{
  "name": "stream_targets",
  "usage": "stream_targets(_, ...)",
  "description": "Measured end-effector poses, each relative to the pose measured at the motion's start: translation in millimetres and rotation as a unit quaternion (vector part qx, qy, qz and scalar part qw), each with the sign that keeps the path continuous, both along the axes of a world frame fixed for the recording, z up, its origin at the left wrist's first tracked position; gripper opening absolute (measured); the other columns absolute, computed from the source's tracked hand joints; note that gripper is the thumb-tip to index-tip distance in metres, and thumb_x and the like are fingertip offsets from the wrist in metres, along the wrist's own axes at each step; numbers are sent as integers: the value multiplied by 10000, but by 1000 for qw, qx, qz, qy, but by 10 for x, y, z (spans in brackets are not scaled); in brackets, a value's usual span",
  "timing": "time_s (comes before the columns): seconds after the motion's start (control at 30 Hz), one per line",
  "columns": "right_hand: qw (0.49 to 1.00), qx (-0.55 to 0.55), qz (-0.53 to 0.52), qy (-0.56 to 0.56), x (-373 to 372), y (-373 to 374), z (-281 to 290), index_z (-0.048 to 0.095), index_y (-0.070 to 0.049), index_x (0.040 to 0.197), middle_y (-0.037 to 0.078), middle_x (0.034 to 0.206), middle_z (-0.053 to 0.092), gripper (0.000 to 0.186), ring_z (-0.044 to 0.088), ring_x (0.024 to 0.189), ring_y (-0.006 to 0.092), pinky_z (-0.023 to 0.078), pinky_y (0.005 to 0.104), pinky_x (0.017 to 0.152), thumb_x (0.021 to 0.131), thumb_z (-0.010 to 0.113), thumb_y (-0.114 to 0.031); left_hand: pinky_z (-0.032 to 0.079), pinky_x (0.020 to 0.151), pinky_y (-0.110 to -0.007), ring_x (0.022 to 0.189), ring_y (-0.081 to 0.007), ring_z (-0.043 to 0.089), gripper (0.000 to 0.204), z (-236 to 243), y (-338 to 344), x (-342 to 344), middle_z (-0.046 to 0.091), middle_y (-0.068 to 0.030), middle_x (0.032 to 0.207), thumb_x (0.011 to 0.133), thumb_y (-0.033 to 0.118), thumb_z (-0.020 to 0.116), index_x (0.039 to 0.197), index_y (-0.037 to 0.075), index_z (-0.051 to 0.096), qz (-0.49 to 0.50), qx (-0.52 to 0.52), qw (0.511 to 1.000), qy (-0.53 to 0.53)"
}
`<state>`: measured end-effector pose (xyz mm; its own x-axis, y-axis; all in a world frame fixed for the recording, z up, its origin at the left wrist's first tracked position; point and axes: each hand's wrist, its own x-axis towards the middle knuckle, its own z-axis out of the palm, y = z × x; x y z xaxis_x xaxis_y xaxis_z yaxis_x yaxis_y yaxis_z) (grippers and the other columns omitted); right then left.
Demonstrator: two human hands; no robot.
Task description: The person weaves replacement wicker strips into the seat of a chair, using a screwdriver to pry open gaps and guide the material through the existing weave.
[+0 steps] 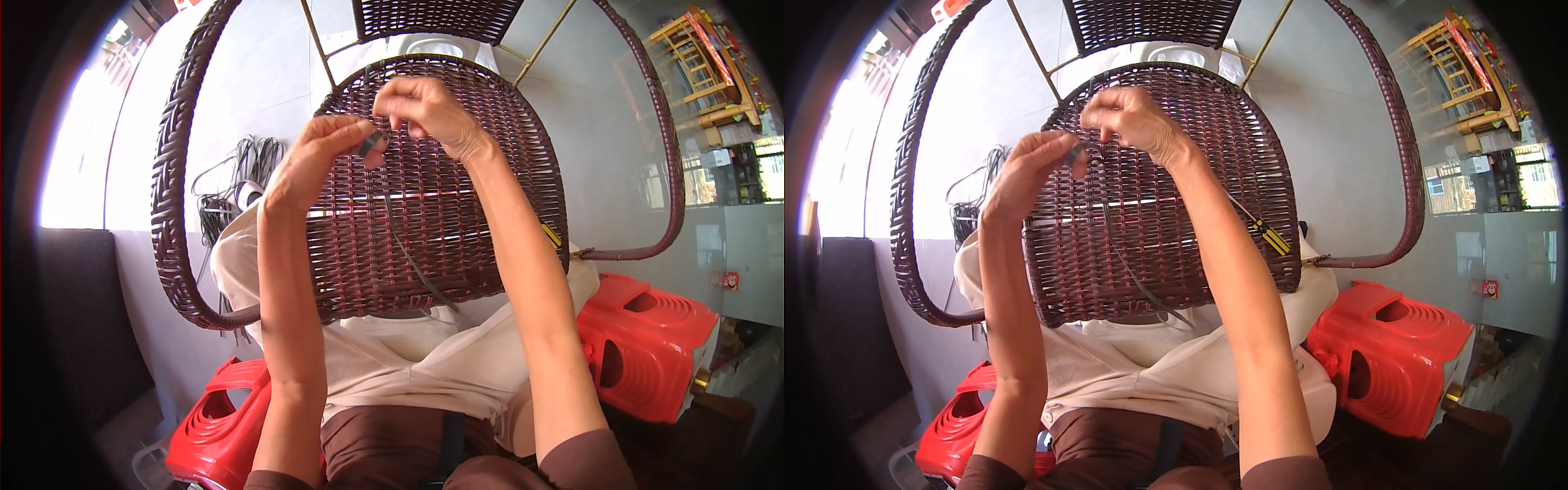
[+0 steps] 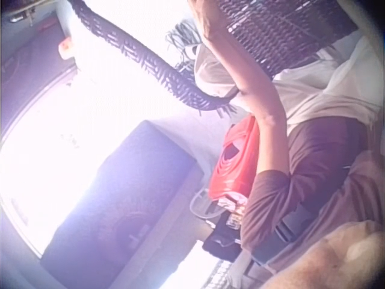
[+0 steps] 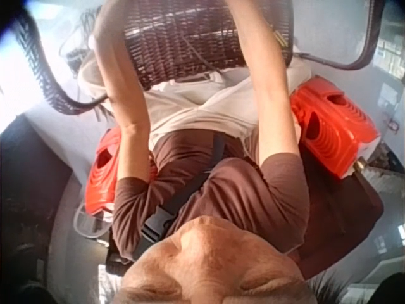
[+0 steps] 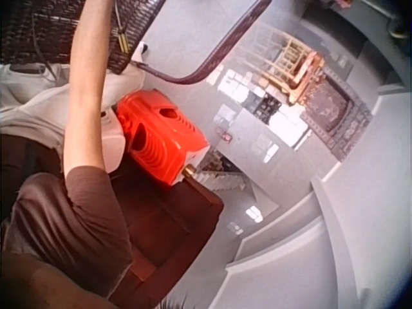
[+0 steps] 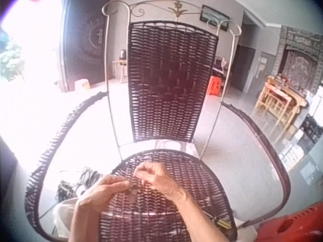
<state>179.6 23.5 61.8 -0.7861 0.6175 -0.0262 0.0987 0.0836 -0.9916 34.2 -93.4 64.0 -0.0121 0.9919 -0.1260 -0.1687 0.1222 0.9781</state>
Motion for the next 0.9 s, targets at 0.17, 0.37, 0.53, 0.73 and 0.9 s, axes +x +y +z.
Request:
stream_targets(0.17,958,179,-208,-81,216,-201,-194,593,-51,661,37,526,555,226,501,442,124,403,277,427,814,599,-217,445,814,-268,775,-154,604,303,4,194,13,648,-94,845,898,206,434,981,-36,597,27,33,995,-93)
stream_targets(0.37,914,237,-205,-257,325,-1188,-450,514,-51,663,79,629,538,311,555,575,223,450,341,525,756,673,-301,430,909,-327,949,-204,598,333,-255,229,-79,605,-169,1054,900,198,411,1075,-64,522,46,54,960,-272)
stream_targets(0.53,866,344,-275,-237,168,-1332,-543,483,-75,716,47,670,532,269,549,593,214,441,348,535,704,719,-202,446,743,-259,722,-133,561,270,-215,253,-96,603,-59,792,887,177,479,1017,-49,548,87,22,976,-198)
stream_targets(0.73,869,319,-233,-297,201,-1344,-562,482,-44,760,81,686,516,172,565,639,245,471,362,584,777,627,-135,352,539,-209,553,-76,460,269,-235,-178,128,519,-2,582,860,208,539,645,46,552,175,23,984,-11)
stream_targets(0.9,876,322,-238,-267,245,-1323,-630,461,-39,750,98,711,518,150,568,661,262,472,383,587,776,596,-100,334,526,-196,561,-38,421,293,-449,-589,497,538,15,605,884,210,525,636,53,526,197,21,979,54)
